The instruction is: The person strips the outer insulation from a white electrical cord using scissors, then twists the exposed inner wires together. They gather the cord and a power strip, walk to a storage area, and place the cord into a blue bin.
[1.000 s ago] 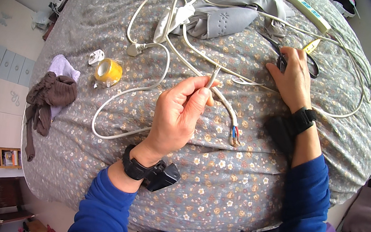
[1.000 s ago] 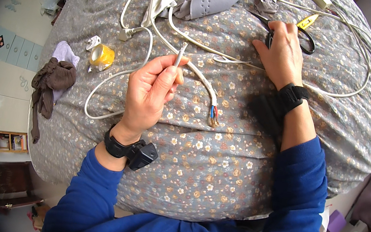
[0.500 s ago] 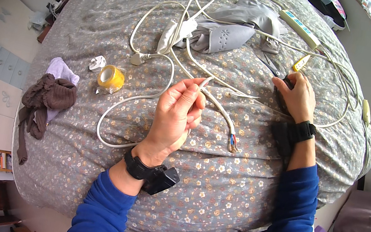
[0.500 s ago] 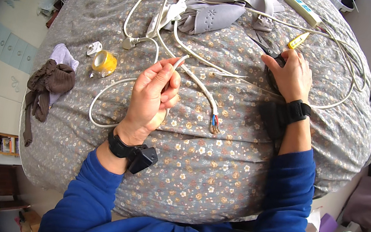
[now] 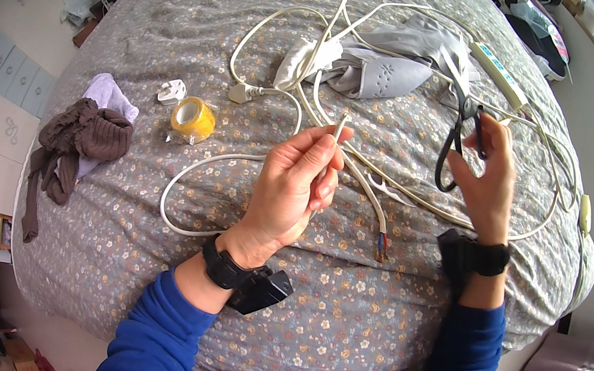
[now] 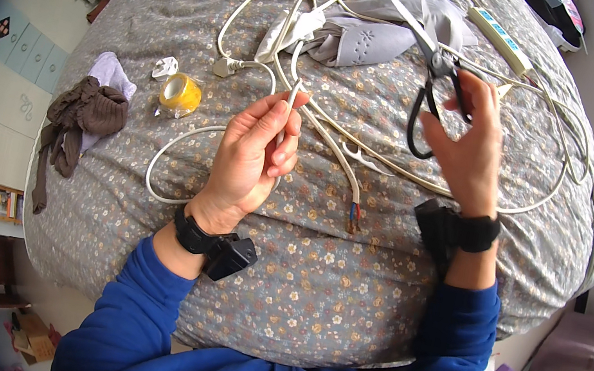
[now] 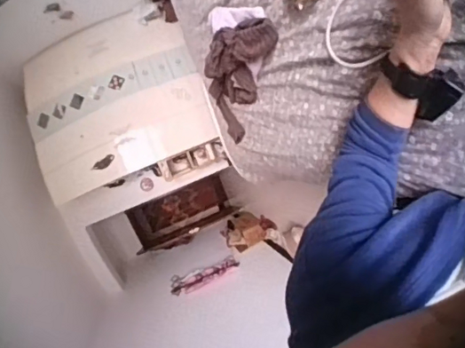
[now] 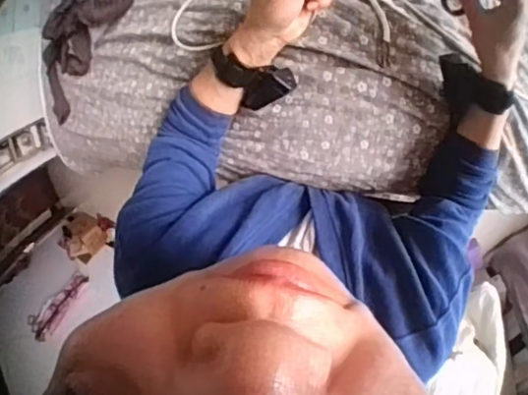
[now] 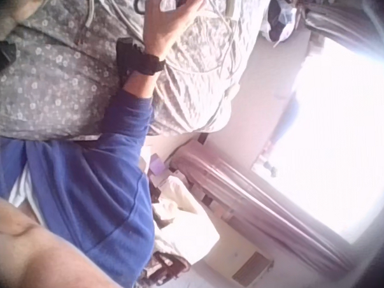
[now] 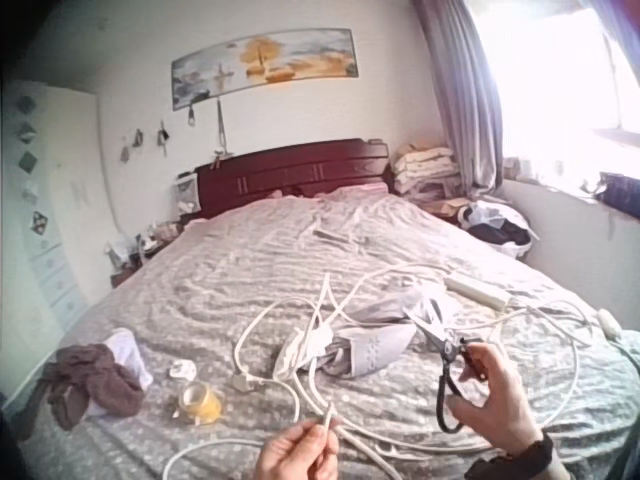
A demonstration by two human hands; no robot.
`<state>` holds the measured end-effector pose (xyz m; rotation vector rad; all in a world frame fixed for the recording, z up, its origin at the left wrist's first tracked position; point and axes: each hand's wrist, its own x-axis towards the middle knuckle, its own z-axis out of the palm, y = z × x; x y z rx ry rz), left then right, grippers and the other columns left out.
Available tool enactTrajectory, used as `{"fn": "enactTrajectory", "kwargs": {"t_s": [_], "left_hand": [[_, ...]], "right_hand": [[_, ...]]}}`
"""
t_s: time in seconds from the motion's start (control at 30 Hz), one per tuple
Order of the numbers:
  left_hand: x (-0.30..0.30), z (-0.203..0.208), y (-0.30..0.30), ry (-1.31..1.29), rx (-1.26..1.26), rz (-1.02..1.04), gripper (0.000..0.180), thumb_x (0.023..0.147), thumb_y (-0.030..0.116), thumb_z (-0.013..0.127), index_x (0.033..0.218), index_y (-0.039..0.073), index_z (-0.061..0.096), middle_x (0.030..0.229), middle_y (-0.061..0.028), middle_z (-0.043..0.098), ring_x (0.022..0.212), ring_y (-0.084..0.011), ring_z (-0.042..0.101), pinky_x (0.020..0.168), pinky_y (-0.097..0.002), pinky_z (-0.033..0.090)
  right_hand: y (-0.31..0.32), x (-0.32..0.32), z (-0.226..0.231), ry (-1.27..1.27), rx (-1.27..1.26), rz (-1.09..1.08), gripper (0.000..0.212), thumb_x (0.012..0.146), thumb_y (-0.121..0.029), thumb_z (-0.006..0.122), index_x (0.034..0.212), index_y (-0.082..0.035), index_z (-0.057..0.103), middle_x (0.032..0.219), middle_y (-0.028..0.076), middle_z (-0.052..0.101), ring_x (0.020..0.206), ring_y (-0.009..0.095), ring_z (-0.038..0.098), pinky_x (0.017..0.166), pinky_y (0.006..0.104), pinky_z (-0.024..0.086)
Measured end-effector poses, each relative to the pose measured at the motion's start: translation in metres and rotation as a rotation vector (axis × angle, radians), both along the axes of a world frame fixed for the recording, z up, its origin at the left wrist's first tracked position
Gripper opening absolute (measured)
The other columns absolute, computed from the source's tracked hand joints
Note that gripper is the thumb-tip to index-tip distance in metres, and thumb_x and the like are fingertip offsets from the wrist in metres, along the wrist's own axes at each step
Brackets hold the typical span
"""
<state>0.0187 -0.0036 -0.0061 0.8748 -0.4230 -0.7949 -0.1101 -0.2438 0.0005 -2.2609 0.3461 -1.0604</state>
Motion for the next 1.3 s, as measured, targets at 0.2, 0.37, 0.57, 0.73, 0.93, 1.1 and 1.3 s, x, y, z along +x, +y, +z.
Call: {"fn": "enactTrajectory", "kwargs": {"t_s": [0.2, 0.37, 0.57, 0.73, 0.93, 1.1, 1.3], "left_hand": [[-0.008, 0.007, 0.000, -0.177, 0.038, 0.157, 0.025, 0.103, 0.020, 0.054, 0.116, 0.001, 0.063, 0.078, 0.0016, 0.059, 0.054, -0.0012, 0.044, 0.045, -0.0167, 0.034], [-0.010, 0.011, 0.002, -0.291, 0.083, 0.239, 0.027, 0.104, 0.021, 0.052, 0.115, -0.001, 0.063, 0.073, 0.0001, 0.059, 0.051, -0.0022, 0.044, 0.045, -0.0178, 0.035], [-0.015, 0.011, 0.002, -0.334, 0.112, 0.282, 0.024, 0.104, 0.020, 0.051, 0.108, 0.000, 0.063, 0.071, -0.0002, 0.059, 0.050, -0.0018, 0.045, 0.044, -0.0181, 0.035], [-0.016, 0.011, 0.000, -0.416, 0.153, 0.304, 0.022, 0.104, 0.018, 0.050, 0.110, 0.001, 0.063, 0.070, 0.0001, 0.057, 0.050, -0.0021, 0.041, 0.043, -0.0177, 0.033], [-0.016, 0.010, 0.002, -0.448, 0.219, 0.314, 0.019, 0.103, 0.016, 0.053, 0.106, 0.001, 0.064, 0.070, 0.0011, 0.058, 0.052, 0.0000, 0.044, 0.045, -0.0176, 0.035], [-0.020, 0.009, 0.001, -0.601, 0.287, 0.345, 0.018, 0.101, 0.013, 0.055, 0.107, -0.001, 0.064, 0.069, 0.0001, 0.059, 0.055, -0.0013, 0.048, 0.048, -0.0192, 0.038], [-0.027, 0.009, 0.002, -0.841, 0.321, 0.371, 0.014, 0.098, 0.007, 0.056, 0.105, -0.004, 0.063, 0.063, -0.0037, 0.059, 0.055, -0.0090, 0.057, 0.051, -0.0252, 0.045]], "right_hand": [[0.051, 0.028, 0.006, 0.054, 0.103, 0.062, 0.082, 0.057, -0.028, 0.095, 0.120, 0.000, 0.052, 0.093, 0.005, 0.050, 0.079, 0.015, 0.048, 0.070, 0.0286, 0.045], [0.082, 0.025, -0.006, 0.184, 0.005, 0.236, 0.096, 0.057, -0.044, 0.091, 0.128, 0.003, 0.046, 0.105, 0.016, 0.051, 0.096, 0.031, 0.054, 0.087, 0.0422, 0.044], [0.080, 0.025, -0.013, 0.240, -0.140, 0.245, 0.100, 0.057, -0.053, 0.087, 0.130, 0.001, 0.044, 0.110, 0.017, 0.050, 0.102, 0.033, 0.052, 0.092, 0.0446, 0.039], [0.080, 0.026, -0.013, 0.288, -0.180, 0.251, 0.103, 0.058, -0.061, 0.083, 0.130, 0.000, 0.043, 0.111, 0.017, 0.051, 0.104, 0.035, 0.050, 0.096, 0.0459, 0.037], [0.079, 0.027, -0.014, 0.245, -0.288, 0.262, 0.104, 0.060, -0.068, 0.079, 0.129, 0.001, 0.043, 0.109, 0.017, 0.051, 0.104, 0.036, 0.051, 0.098, 0.0464, 0.035], [0.077, 0.028, -0.016, 0.307, -0.242, 0.257, 0.108, 0.059, -0.074, 0.074, 0.128, 0.004, 0.044, 0.105, 0.017, 0.052, 0.103, 0.035, 0.052, 0.099, 0.0458, 0.034], [0.074, 0.030, -0.023, 0.260, -0.212, 0.258, 0.112, 0.060, -0.082, 0.066, 0.129, 0.005, 0.045, 0.105, 0.017, 0.058, 0.103, 0.032, 0.057, 0.097, 0.0458, 0.035]]}}
